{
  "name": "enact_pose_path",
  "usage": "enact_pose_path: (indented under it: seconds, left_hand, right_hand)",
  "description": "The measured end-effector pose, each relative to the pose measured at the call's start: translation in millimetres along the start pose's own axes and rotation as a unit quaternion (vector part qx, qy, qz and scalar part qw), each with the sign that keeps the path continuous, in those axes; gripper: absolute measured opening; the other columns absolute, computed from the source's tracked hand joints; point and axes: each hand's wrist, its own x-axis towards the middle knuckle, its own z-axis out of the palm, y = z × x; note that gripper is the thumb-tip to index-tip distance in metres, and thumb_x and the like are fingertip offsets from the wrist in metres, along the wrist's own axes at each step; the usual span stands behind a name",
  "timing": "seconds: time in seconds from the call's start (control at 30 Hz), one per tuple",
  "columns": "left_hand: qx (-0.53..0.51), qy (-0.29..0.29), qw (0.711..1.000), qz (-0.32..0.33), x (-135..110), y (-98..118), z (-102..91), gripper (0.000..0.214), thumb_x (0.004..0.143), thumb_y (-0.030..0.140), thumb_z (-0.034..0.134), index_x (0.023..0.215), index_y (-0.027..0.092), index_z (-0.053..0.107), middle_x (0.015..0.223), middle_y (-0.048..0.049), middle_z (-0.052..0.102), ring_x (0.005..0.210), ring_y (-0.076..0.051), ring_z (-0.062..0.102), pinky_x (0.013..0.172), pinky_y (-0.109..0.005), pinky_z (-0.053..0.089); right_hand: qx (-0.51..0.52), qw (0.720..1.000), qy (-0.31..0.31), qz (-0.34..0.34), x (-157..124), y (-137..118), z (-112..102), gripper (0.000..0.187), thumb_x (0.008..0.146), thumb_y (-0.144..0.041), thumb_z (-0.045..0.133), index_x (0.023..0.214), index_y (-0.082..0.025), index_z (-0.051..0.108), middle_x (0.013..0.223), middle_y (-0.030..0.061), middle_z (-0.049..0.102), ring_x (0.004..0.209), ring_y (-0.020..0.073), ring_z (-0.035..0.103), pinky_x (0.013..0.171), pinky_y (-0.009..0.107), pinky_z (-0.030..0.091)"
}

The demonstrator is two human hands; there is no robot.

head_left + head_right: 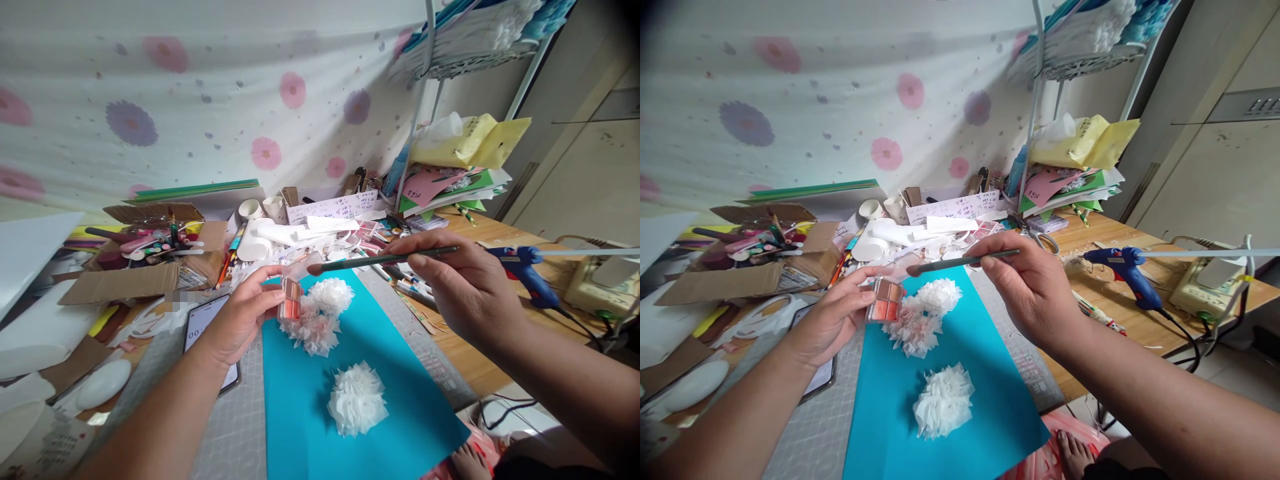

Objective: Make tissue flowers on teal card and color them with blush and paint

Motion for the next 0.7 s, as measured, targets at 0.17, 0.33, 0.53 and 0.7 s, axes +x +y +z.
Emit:
enact_pose_path:
  seconds: [0.17,0.33,0.53,0.7]
  left_hand:
    - [-0.01,-0.017,1.0,-0.019,-1.4,1.7,0.4,0.037,0.074,0.033,0.074,0.107,0.021,0.064,0.096,-0.0068,0.074,0.082,-0.023,0.067,0.067,-0.03,0.049]
    - [-0.057,-0.008,0.998,-0.027,-0.5,0.3,-0.1,0.031,0.071,0.03,0.075,0.099,0.019,0.066,0.088,-0.0057,0.073,0.075,-0.021,0.065,0.063,-0.028,0.051]
    - [-0.085,0.022,0.996,0.009,5.0,-2.7,-3.3,0.018,0.077,0.028,0.071,0.092,0.019,0.069,0.082,-0.0014,0.069,0.072,-0.016,0.062,0.063,-0.025,0.053]
    - [-0.095,0.052,0.994,0.031,7.4,-3.3,-4.3,0.015,0.08,0.025,0.07,0.094,0.02,0.069,0.086,-0.0015,0.071,0.075,-0.014,0.062,0.064,-0.023,0.053]
  right_hand:
    - [0.013,1.0,-0.02,0.006,0.4,1.7,6.6,0.013,0.092,-0.023,0.056,0.096,-0.02,0.068,0.095,0.0053,0.072,0.088,0.0201,0.067,0.08,0.034,0.052]
    - [0.027,0.999,-0.021,0.004,-1.1,1.6,7.9,0.012,0.092,-0.024,0.057,0.097,-0.021,0.068,0.095,0.0051,0.072,0.09,0.0205,0.067,0.079,0.034,0.053]
    - [0.067,0.996,-0.051,0.022,-5.1,0.7,2.9,0.014,0.091,-0.021,0.054,0.092,-0.023,0.068,0.092,0.0039,0.071,0.09,0.0212,0.066,0.079,0.034,0.052]
    - [0.053,0.988,-0.148,0.013,-9.9,-2.0,12.3,0.014,0.094,-0.024,0.051,0.096,-0.02,0.064,0.096,0.0071,0.073,0.092,0.0229,0.068,0.077,0.035,0.053]
